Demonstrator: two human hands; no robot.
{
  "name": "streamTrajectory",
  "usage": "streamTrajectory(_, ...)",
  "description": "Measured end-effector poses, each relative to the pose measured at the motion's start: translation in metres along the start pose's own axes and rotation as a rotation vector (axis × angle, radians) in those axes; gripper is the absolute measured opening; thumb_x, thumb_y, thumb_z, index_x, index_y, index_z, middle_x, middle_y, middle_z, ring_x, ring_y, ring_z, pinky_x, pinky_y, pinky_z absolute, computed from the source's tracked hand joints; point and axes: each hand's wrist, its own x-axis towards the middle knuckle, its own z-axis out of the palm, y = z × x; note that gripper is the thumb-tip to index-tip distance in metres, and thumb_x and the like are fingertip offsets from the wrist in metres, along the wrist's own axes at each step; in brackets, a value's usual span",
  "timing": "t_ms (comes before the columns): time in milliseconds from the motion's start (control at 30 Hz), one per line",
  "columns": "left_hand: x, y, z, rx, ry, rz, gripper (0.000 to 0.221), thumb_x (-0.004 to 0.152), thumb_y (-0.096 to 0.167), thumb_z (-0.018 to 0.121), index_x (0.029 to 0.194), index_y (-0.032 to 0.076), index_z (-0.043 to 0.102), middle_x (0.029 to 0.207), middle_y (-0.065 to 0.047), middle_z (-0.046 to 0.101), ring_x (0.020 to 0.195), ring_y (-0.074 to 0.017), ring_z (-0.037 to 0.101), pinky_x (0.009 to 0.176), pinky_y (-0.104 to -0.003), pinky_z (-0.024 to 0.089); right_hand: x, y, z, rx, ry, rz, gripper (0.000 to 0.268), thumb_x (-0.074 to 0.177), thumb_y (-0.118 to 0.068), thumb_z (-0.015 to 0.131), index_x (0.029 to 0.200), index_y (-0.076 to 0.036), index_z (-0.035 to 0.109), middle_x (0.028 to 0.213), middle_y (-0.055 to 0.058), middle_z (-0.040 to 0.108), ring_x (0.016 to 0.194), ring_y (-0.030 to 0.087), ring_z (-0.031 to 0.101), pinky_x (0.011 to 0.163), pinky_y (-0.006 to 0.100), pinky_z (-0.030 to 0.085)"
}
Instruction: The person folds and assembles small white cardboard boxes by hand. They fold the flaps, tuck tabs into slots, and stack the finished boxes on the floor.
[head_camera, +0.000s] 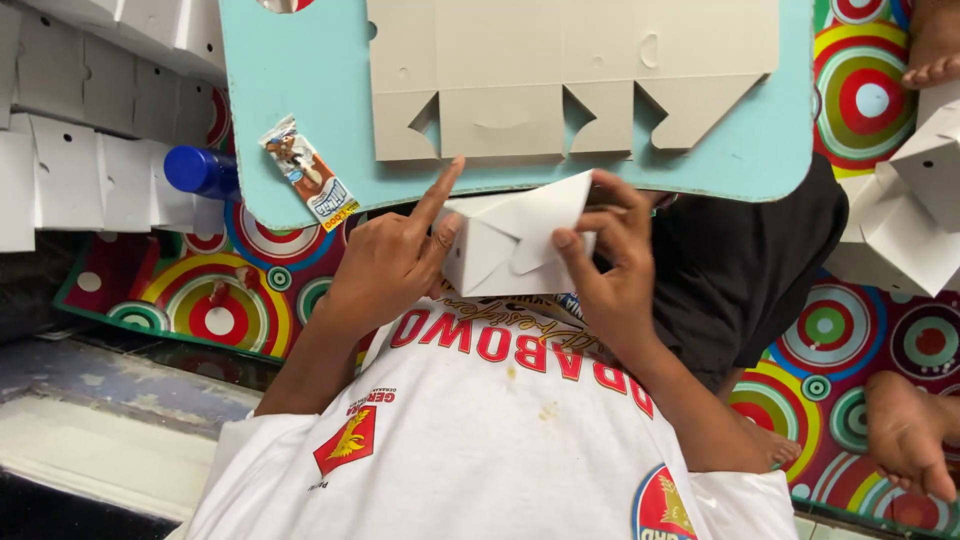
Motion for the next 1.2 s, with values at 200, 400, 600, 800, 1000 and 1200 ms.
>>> streamTrajectory(200,-0.005,-0.024,0.023,0.134,-0.108,0.066,0.066,0.106,0.046,0.038,0.164,0.016,0.028,0.055,-0.010,0.070,0.069,-0.0408,0.074,0.081,-0.055,0.056,-0.007,0.006,0.012,-0.147,-0.204,0.059,0.016,0.098,-0.023,0.077,0.096,-0.007,0.071,0.148,0.010,0.047,0.128,0.030,0.054,0.111,0.045,0.045)
streamTrajectory(400,-0.005,-0.022,0.040,-0.047,-0.224,0.059,0.066,0.105,0.029,0.039,0.164,0.009,0.018,0.054,-0.005,0.070,0.072,-0.0389,0.077,0.085,-0.051,0.057,-0.010,0.001,0.018,-0.116,-0.336,0.118,0.030,0.090,-0.019,0.084,0.098,0.004,0.066,0.167,0.024,0.021,0.154,0.054,0.008,0.117,0.070,0.026)
streamTrajectory(600,-0.001,-0.026,0.045,0.076,-0.184,0.031,0.075,0.103,0.019,0.053,0.166,0.006,0.012,0.068,-0.018,0.076,0.084,-0.0448,0.077,0.089,-0.054,0.056,-0.002,0.011,0.021,-0.155,-0.295,0.023,0.016,0.097,-0.013,0.079,0.101,-0.004,0.066,0.162,0.016,0.034,0.146,0.050,0.040,0.116,0.064,0.035)
streamTrajectory(800,0.001,-0.016,0.052,0.087,-0.275,-0.003,0.086,0.098,0.017,0.054,0.166,0.006,0.003,0.066,-0.016,0.076,0.088,-0.0445,0.076,0.101,-0.052,0.050,0.001,0.017,0.028,-0.122,-0.183,0.014,0.012,0.101,-0.013,0.076,0.104,-0.006,0.066,0.151,0.015,0.045,0.134,0.045,0.055,0.111,0.057,0.043)
streamTrajectory(1000,0.000,-0.017,0.056,0.090,-0.259,-0.031,0.089,0.098,0.020,0.058,0.166,0.005,0.002,0.072,-0.020,0.077,0.097,-0.0475,0.074,0.102,-0.056,0.048,0.001,0.024,0.030,-0.176,-0.167,-0.031,0.015,0.099,-0.009,0.079,0.101,-0.007,0.065,0.151,0.015,0.043,0.132,0.047,0.057,0.109,0.058,0.045)
streamTrajectory(1200,-0.004,-0.020,0.051,0.046,-0.255,-0.024,0.086,0.100,0.020,0.055,0.166,0.006,0.003,0.078,-0.024,0.077,0.102,-0.0510,0.072,0.100,-0.057,0.048,0.000,0.021,0.020,-0.172,-0.249,-0.015,0.017,0.096,-0.012,0.081,0.096,-0.004,0.066,0.156,0.015,0.038,0.139,0.049,0.049,0.114,0.060,0.040)
